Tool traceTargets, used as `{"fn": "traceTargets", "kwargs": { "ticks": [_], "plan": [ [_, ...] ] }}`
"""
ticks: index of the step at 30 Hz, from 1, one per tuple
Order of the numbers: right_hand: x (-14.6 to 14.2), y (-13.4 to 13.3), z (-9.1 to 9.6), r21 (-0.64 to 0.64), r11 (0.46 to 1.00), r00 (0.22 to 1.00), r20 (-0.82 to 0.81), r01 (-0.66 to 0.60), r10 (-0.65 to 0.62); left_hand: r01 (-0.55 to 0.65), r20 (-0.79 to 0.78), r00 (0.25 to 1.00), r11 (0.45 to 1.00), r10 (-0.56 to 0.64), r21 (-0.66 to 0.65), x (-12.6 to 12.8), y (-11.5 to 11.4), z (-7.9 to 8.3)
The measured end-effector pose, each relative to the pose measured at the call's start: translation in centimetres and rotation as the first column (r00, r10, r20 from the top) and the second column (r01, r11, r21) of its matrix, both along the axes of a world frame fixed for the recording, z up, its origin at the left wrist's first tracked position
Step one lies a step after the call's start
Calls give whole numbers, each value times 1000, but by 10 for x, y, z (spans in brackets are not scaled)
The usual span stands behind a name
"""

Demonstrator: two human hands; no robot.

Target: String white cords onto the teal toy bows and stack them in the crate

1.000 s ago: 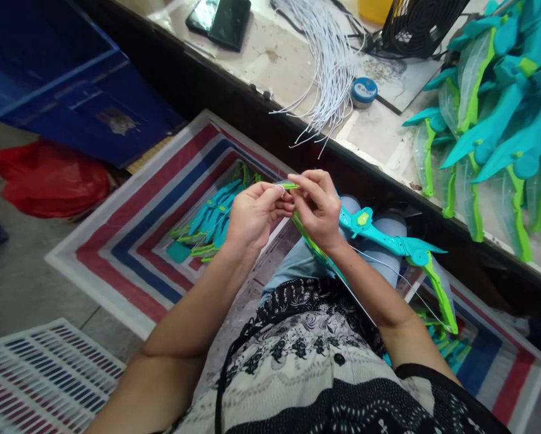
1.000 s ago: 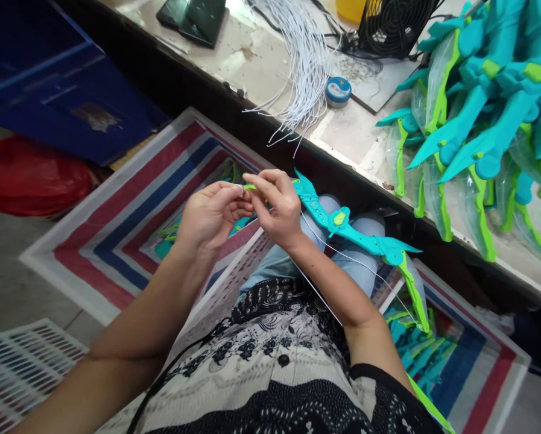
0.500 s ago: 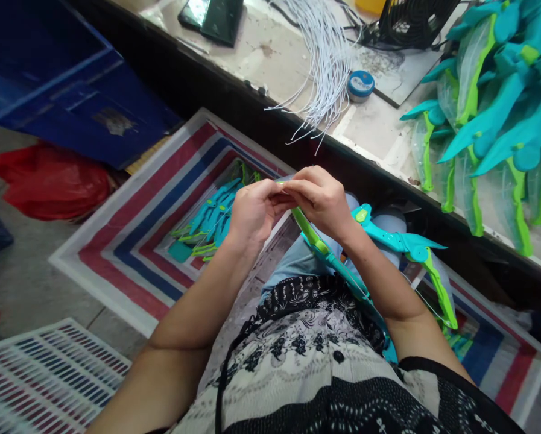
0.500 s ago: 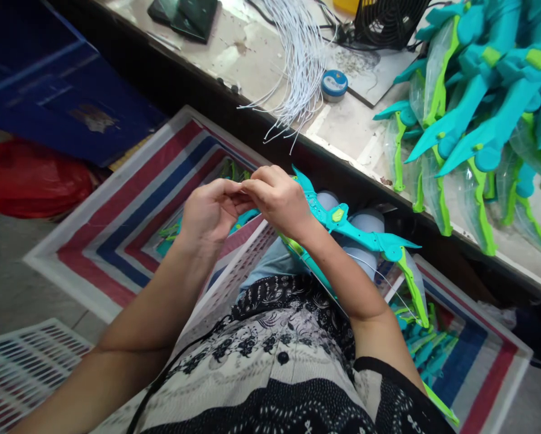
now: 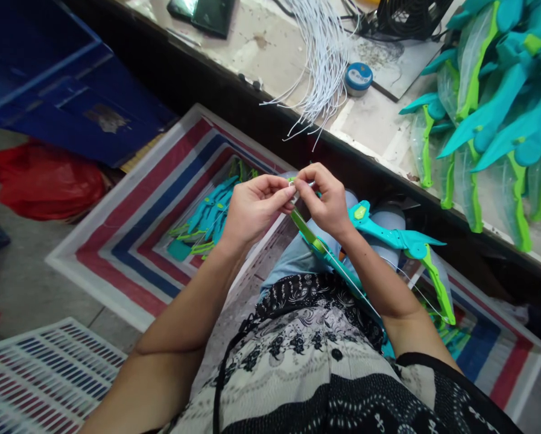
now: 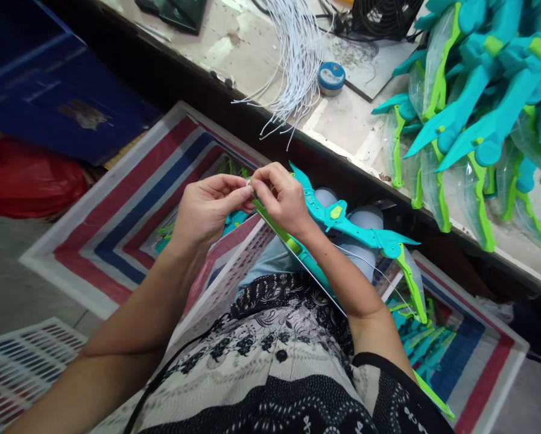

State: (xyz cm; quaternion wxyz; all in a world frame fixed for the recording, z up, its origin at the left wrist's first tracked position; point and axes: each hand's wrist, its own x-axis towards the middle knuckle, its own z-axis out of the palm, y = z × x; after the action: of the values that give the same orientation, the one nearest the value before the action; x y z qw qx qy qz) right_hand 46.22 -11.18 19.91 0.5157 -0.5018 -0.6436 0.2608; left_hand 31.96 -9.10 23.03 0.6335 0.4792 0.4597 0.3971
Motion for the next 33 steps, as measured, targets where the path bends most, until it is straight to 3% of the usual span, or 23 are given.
{"fn": "traceTargets", "kwargs": {
  "ticks": [4, 10, 14, 17, 19, 21, 24, 26, 29, 31, 33],
  "plan": [
    [-4, -5, 0, -51, 996, 985, -158, -77, 68, 51, -125, 991, 996, -40, 80, -14, -6, -1],
    [-21, -21, -10, -24, 990, 979, -153, -137, 132, 1, -461, 884, 986, 78, 169, -37, -26, -6],
    [-38, -35, -29, -48, 986, 977, -150, -157, 149, 87, -567, 824, 988, 0, 125, -55, -44, -16],
    [-55, -42, -48, -160, 979, 981, -167, -129, 102, 176, -625, 778, 977, -62, 122, -71, -52, -26],
    [-67, -45, -58, -237, 967, 985, -162, -97, 59, 235, -700, 709, 965, -88, 116, -81, -56, -33],
    [-72, -49, -65, -260, 959, 992, -95, -109, 87, 300, -779, 615, 950, -120, 91, -90, -60, -40],
    [-54, -61, -66, -247, 965, 973, 189, -87, 136, 331, -837, 513, 944, -190, -12, -102, -66, -47],
    [-25, -75, -65, -249, 966, 894, 444, 68, 51, 319, -813, 510, 940, -280, -124, -111, -68, -48],
    [23, -105, -63, -282, 899, 662, 749, 336, -13, 309, -730, 571, 922, -376, -233, -119, -63, -38],
    [46, -121, -65, -329, 848, 533, 844, 416, 66, 310, -702, 621, 932, -347, -187, -119, -54, -28],
    [59, -130, -70, -388, 805, 461, 872, 449, 163, 335, -710, 643, 939, -288, -78, -115, -42, -19]
  ]
}}
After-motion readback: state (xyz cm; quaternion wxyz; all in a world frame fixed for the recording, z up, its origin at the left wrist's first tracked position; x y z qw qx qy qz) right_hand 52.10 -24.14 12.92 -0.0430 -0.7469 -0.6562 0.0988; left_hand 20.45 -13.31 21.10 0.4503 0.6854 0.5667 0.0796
